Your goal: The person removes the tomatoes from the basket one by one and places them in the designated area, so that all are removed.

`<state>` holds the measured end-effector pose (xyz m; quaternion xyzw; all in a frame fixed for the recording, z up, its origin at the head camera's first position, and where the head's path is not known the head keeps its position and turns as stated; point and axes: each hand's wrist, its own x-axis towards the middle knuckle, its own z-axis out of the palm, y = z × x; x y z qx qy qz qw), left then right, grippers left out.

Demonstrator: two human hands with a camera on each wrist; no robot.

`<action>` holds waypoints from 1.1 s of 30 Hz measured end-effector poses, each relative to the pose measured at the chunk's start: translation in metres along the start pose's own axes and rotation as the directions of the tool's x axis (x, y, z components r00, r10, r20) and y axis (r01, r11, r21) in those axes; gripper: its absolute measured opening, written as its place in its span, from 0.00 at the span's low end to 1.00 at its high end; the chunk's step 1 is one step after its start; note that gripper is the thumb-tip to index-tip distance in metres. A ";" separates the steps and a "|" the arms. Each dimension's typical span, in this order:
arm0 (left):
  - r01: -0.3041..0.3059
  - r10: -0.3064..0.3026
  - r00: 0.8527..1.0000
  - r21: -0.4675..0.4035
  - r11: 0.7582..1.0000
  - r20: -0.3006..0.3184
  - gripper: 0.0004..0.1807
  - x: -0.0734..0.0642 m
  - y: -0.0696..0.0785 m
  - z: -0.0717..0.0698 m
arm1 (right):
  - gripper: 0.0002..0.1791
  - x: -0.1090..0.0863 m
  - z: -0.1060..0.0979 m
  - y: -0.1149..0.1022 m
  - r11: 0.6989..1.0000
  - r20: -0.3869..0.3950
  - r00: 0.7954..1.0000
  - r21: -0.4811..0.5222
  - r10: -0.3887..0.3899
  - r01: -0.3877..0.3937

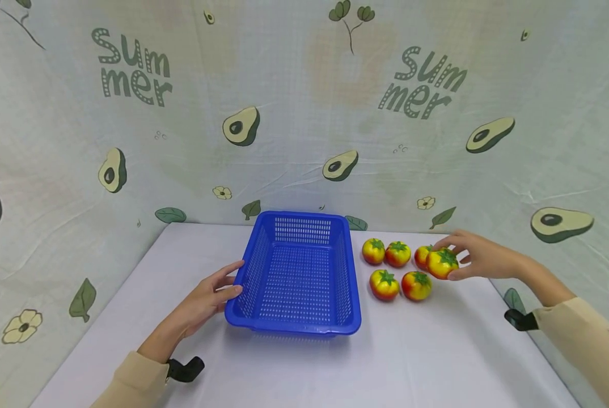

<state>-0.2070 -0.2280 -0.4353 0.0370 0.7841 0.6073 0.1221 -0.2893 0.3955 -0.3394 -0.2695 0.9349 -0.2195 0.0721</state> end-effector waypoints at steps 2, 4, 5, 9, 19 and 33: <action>0.001 -0.001 1.000 -0.002 1.000 0.001 0.41 0.000 0.000 0.000 | 0.33 -0.003 0.003 0.011 1.000 0.003 1.000 -0.011 0.024 -0.024; 0.002 -0.002 1.000 -0.007 1.000 0.002 0.41 0.000 0.000 0.000 | 0.34 -0.005 0.006 0.022 0.999 0.012 0.999 -0.015 0.043 -0.043; 0.002 -0.002 1.000 -0.010 1.000 0.003 0.41 0.000 0.000 0.000 | 0.34 -0.006 0.007 0.027 0.999 0.016 0.999 -0.015 0.052 -0.052; 0.003 -0.003 1.000 -0.010 1.000 0.003 0.41 0.000 0.000 0.000 | 0.34 -0.009 0.014 0.043 0.998 0.024 0.997 -0.015 0.069 -0.069; -0.005 0.005 1.000 0.002 1.000 0.000 0.41 -0.001 0.000 0.000 | 0.33 -0.014 0.031 0.059 0.995 0.085 0.992 0.038 0.092 -0.095; -0.004 0.004 1.000 -0.010 1.000 0.000 0.40 -0.001 0.001 0.001 | 0.33 -0.015 0.049 0.069 0.990 0.093 0.988 0.063 0.119 -0.126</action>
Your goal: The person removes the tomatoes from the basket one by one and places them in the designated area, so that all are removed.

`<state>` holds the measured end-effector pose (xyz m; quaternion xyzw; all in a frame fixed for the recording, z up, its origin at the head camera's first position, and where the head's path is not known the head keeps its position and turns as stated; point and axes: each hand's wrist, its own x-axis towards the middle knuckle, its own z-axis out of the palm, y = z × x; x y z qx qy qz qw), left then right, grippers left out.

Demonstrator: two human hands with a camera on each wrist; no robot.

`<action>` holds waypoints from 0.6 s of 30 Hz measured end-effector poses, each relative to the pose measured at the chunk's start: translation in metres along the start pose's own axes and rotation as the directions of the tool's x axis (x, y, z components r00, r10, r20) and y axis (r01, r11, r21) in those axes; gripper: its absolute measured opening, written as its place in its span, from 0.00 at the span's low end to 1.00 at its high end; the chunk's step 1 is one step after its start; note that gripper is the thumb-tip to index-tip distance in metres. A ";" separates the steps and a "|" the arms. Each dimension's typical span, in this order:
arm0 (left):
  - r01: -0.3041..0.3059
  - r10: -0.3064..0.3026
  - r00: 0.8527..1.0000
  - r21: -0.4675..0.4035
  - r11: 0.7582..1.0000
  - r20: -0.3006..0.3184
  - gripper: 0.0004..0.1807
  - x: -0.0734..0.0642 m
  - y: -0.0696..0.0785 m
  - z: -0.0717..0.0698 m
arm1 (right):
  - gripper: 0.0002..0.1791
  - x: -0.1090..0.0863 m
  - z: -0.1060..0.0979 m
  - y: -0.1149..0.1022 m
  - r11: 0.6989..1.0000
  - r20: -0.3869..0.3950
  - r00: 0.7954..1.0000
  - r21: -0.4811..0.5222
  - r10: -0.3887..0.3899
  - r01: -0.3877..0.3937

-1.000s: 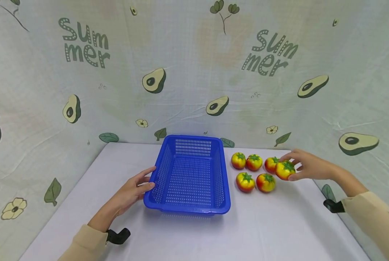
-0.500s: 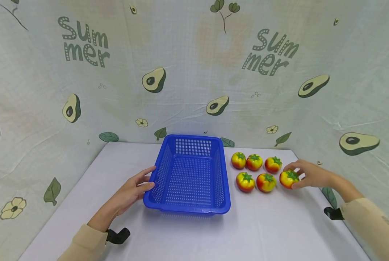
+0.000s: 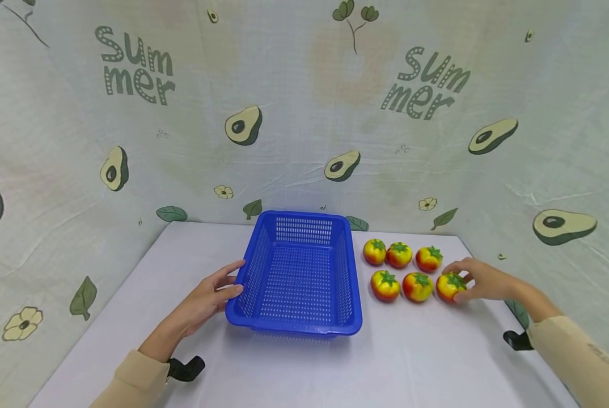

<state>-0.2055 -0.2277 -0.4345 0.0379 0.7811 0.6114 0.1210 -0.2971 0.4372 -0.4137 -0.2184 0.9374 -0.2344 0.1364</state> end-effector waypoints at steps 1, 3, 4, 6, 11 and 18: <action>0.001 -0.001 1.000 -0.001 1.000 0.000 0.40 0.000 0.000 0.000 | 0.33 0.000 0.001 0.001 1.000 0.001 1.000 0.001 0.000 0.000; 0.003 -0.003 1.000 -0.003 1.000 0.000 0.40 0.001 0.000 0.000 | 0.33 -0.001 0.003 0.001 1.000 0.000 1.000 0.001 -0.001 0.001; 0.003 -0.003 1.000 -0.002 1.000 -0.001 0.40 0.001 -0.001 0.000 | 0.34 -0.001 0.003 0.001 1.000 0.000 1.000 0.002 -0.001 0.001; 0.005 -0.005 1.000 -0.002 1.000 -0.001 0.40 0.001 -0.001 0.000 | 0.34 -0.001 0.004 0.001 1.000 0.002 1.000 0.001 0.000 0.000; 0.010 -0.010 1.000 -0.004 1.000 -0.002 0.40 0.001 -0.001 0.000 | 0.34 -0.001 0.005 0.000 1.000 0.004 1.000 0.010 0.004 -0.004; 0.017 -0.017 1.000 0.006 1.000 -0.001 0.40 0.001 0.002 0.000 | 0.35 -0.003 0.004 0.000 1.000 0.005 1.000 0.007 -0.011 0.011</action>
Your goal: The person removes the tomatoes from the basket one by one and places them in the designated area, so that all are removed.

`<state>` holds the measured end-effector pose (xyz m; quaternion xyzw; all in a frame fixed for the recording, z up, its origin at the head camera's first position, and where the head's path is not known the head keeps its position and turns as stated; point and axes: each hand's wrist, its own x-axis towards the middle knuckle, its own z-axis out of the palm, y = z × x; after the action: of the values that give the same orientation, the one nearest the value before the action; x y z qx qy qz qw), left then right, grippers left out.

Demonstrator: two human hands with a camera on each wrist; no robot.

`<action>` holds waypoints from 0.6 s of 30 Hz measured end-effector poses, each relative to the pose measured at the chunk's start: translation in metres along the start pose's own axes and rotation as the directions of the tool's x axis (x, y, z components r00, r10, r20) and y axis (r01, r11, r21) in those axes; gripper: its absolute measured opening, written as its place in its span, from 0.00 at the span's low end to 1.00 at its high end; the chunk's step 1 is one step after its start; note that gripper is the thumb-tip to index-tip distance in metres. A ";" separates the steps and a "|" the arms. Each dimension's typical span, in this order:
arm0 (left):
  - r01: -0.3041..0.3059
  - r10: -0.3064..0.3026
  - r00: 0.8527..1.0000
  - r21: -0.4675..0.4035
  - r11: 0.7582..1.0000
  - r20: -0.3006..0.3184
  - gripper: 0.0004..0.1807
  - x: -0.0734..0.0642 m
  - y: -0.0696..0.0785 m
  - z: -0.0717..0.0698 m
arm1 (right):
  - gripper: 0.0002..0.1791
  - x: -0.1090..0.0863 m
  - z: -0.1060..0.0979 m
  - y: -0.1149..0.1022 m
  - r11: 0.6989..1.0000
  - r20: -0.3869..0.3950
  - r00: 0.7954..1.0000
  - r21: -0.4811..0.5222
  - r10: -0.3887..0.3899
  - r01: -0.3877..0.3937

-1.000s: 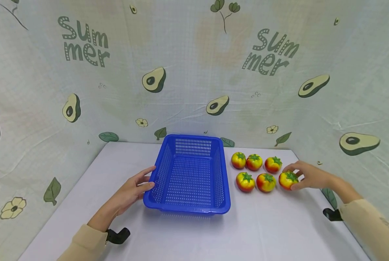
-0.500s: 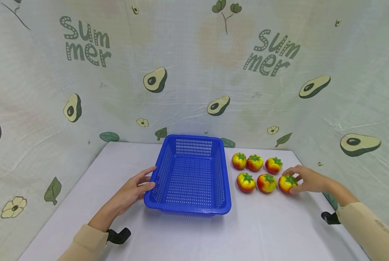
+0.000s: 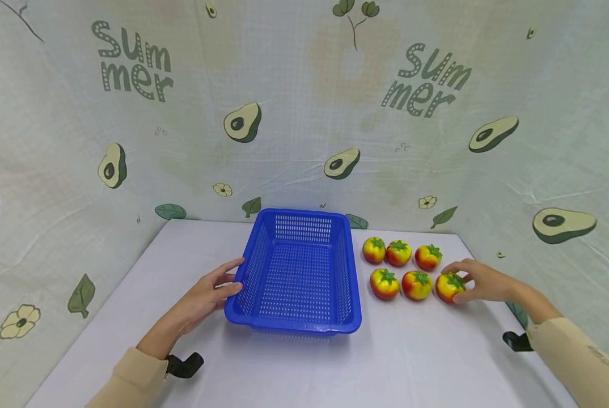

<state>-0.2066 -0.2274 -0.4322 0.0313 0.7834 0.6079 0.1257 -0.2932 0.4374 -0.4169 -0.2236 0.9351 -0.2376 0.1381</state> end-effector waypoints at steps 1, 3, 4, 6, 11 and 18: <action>0.001 -0.001 1.000 0.001 1.000 0.002 0.40 0.000 0.001 0.000 | 0.36 -0.001 0.000 -0.001 1.000 -0.001 1.000 -0.003 0.007 -0.007; 0.000 0.000 1.000 0.008 1.000 0.005 0.40 0.001 0.001 -0.001 | 0.37 -0.003 -0.001 -0.002 1.000 -0.004 1.000 -0.012 0.014 -0.014; 0.000 0.000 1.000 0.015 1.000 0.006 0.40 0.001 0.001 -0.001 | 0.38 -0.004 -0.002 -0.004 1.000 -0.008 1.000 -0.018 0.017 -0.017; -0.001 0.001 1.000 0.037 0.999 0.008 0.40 0.003 -0.001 -0.001 | 0.40 -0.006 -0.005 -0.007 0.999 -0.017 0.999 -0.034 0.031 -0.032; -0.009 0.006 0.999 0.097 0.995 0.033 0.39 0.005 -0.005 -0.007 | 0.42 -0.010 -0.010 -0.024 0.993 -0.046 0.997 -0.094 0.064 -0.068; -0.082 0.073 0.995 0.147 0.986 0.061 0.39 0.005 0.000 -0.023 | 0.43 -0.016 -0.022 -0.058 0.983 -0.151 0.988 -0.176 0.023 -0.050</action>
<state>-0.2168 -0.2476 -0.4275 0.0879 0.8213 0.5506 0.1209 -0.2671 0.4078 -0.3666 -0.1997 0.9643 -0.1661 0.0520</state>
